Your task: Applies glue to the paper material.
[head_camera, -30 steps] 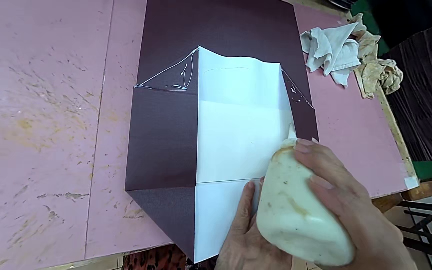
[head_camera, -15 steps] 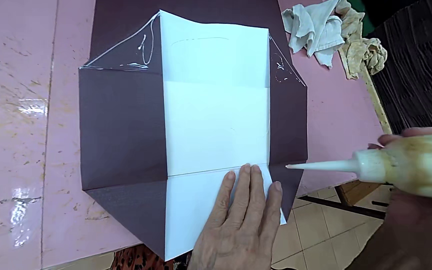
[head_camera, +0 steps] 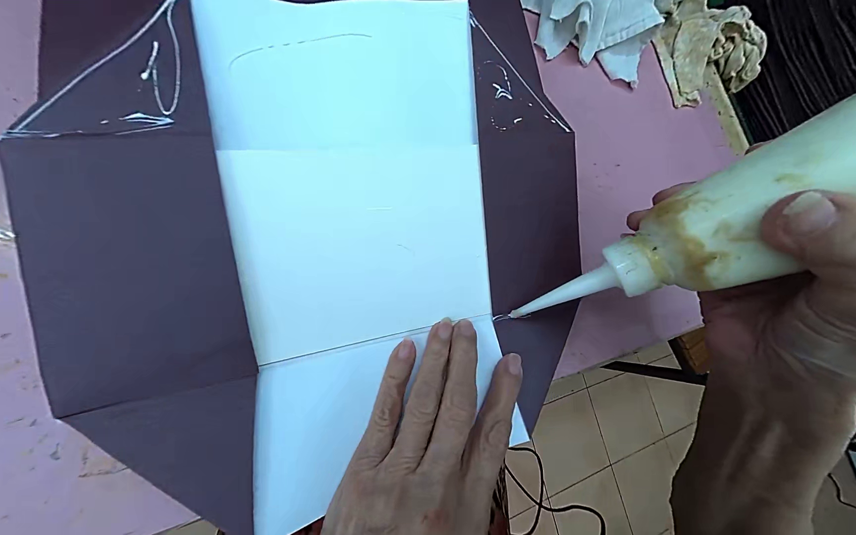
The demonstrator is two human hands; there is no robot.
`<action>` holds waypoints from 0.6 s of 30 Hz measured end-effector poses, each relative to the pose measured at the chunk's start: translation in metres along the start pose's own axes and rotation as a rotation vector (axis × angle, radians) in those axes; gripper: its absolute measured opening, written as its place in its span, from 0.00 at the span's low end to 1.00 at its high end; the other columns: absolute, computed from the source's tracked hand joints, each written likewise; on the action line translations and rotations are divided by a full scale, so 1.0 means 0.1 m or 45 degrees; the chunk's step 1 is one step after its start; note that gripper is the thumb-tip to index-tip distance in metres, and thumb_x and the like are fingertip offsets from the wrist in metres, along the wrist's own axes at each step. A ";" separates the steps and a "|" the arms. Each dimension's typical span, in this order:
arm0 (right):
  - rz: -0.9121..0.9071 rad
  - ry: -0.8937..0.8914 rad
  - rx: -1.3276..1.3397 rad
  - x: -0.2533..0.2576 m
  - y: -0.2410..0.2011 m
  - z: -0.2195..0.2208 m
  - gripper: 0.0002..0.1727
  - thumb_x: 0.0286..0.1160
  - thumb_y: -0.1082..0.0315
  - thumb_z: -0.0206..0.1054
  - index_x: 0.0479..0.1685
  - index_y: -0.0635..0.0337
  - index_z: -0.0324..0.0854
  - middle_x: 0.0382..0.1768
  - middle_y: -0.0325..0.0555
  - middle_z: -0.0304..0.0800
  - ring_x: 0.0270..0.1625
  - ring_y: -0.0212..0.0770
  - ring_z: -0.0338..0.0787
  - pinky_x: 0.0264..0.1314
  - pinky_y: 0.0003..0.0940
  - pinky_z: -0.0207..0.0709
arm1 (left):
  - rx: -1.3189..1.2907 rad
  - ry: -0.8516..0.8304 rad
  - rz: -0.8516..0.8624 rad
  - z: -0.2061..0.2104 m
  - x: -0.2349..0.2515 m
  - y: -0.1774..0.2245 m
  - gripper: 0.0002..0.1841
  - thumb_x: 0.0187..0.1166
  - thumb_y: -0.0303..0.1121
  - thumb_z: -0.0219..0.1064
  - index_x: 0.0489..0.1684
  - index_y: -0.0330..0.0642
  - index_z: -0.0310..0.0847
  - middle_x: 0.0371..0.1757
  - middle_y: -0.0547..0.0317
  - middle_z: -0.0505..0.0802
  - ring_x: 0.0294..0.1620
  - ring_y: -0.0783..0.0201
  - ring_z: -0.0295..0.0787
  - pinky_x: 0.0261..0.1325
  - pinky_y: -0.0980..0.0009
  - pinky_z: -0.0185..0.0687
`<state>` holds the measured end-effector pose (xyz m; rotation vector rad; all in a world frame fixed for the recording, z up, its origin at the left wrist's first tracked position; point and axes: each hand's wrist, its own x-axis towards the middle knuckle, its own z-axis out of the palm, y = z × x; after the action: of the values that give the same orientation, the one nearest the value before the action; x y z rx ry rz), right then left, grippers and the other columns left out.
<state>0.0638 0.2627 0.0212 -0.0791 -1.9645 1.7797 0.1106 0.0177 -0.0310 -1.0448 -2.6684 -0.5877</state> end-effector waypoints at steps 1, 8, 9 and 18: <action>0.012 0.007 -0.017 0.01 -0.01 -0.05 0.26 0.61 0.65 0.80 0.59 0.52 0.73 0.49 0.47 0.93 0.49 0.50 0.97 0.48 0.46 0.95 | 0.001 -0.005 0.003 -0.01 0.00 0.00 0.23 0.85 0.21 0.52 0.77 0.39 0.78 0.70 0.30 0.86 0.75 0.38 0.81 0.83 0.48 0.60; 0.046 0.040 -0.066 0.07 -0.02 -0.42 0.21 0.67 0.65 0.77 0.58 0.49 0.75 0.47 0.42 0.94 0.47 0.45 0.97 0.45 0.39 0.95 | 0.024 -0.022 -0.005 -0.02 0.00 0.01 0.23 0.84 0.20 0.53 0.77 0.40 0.79 0.70 0.30 0.87 0.75 0.37 0.81 0.84 0.48 0.60; 0.041 0.035 -0.055 0.07 -0.01 -0.46 0.21 0.67 0.65 0.77 0.58 0.50 0.75 0.48 0.43 0.94 0.48 0.46 0.97 0.47 0.40 0.95 | 0.029 -0.026 -0.009 -0.02 0.00 0.02 0.23 0.84 0.20 0.53 0.77 0.40 0.78 0.70 0.30 0.86 0.75 0.37 0.81 0.83 0.48 0.60; -0.038 0.078 -0.054 -0.01 -0.01 -0.48 0.25 0.65 0.67 0.77 0.61 0.51 0.71 0.52 0.46 0.92 0.51 0.50 0.97 0.50 0.45 0.94 | -0.010 -0.024 -0.006 -0.03 0.00 0.01 0.24 0.84 0.20 0.53 0.77 0.39 0.78 0.71 0.29 0.86 0.76 0.36 0.80 0.84 0.48 0.60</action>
<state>0.0832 0.3068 0.0236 -0.1165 -1.9500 1.6975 0.1117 0.0167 -0.0280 -1.0516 -2.6876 -0.5926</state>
